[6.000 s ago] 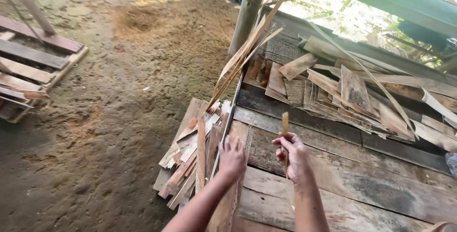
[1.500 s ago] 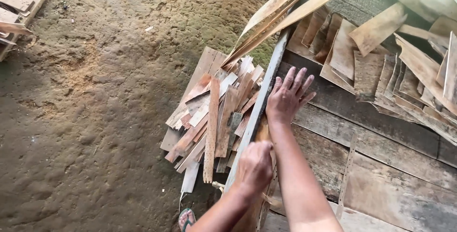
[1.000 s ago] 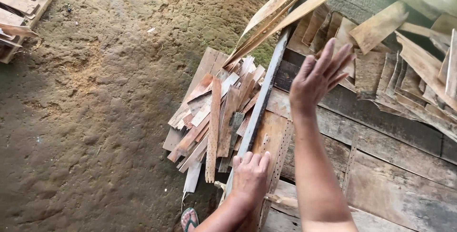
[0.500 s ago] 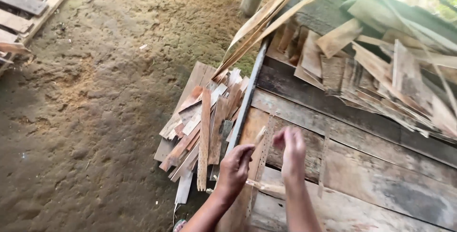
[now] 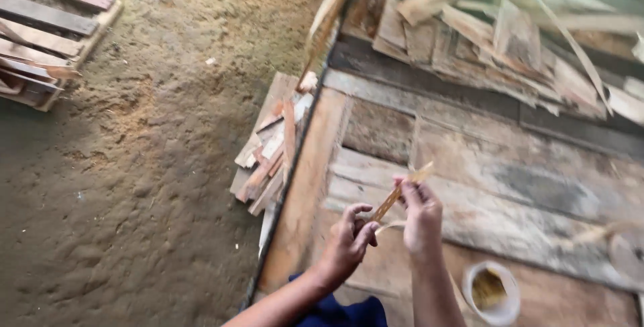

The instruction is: Applying adhesive to thin wood strips and attaching them to a wooden board surface.

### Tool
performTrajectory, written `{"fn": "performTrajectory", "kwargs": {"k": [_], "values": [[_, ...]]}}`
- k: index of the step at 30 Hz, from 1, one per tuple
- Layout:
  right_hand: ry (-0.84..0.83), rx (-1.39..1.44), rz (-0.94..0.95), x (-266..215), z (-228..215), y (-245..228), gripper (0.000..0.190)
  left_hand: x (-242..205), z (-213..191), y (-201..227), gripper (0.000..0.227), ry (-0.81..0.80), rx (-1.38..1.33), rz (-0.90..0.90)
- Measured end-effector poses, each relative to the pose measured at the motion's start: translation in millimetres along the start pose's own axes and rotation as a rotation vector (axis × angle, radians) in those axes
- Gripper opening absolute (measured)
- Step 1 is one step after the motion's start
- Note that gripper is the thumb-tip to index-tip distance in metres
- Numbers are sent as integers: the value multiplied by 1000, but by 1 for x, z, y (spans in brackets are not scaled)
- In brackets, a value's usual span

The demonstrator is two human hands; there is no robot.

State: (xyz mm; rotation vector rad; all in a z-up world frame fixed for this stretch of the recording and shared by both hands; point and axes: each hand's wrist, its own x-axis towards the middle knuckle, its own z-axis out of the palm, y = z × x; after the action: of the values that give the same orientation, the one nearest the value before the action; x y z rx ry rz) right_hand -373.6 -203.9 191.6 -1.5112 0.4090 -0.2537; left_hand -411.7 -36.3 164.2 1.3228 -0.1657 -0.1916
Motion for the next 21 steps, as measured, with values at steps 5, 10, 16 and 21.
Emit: {"fn": "performTrajectory", "kwargs": {"k": [5, 10, 16, 21], "values": [[261, -128, -171, -21, -99, -41, 18, -48, 56, -35, 18, -245, -39, -214], [542, -300, -267, -21, -234, -52, 20, -76, 110, -52, 18, -477, -66, -341], [666, -152, -114, -18, -373, -50, 22, -79, 170, -83, 24, -632, 57, -487], [664, -314, -65, 23, -477, -2, 77, -70, 228, -130, 28, -512, 151, -477]]}}
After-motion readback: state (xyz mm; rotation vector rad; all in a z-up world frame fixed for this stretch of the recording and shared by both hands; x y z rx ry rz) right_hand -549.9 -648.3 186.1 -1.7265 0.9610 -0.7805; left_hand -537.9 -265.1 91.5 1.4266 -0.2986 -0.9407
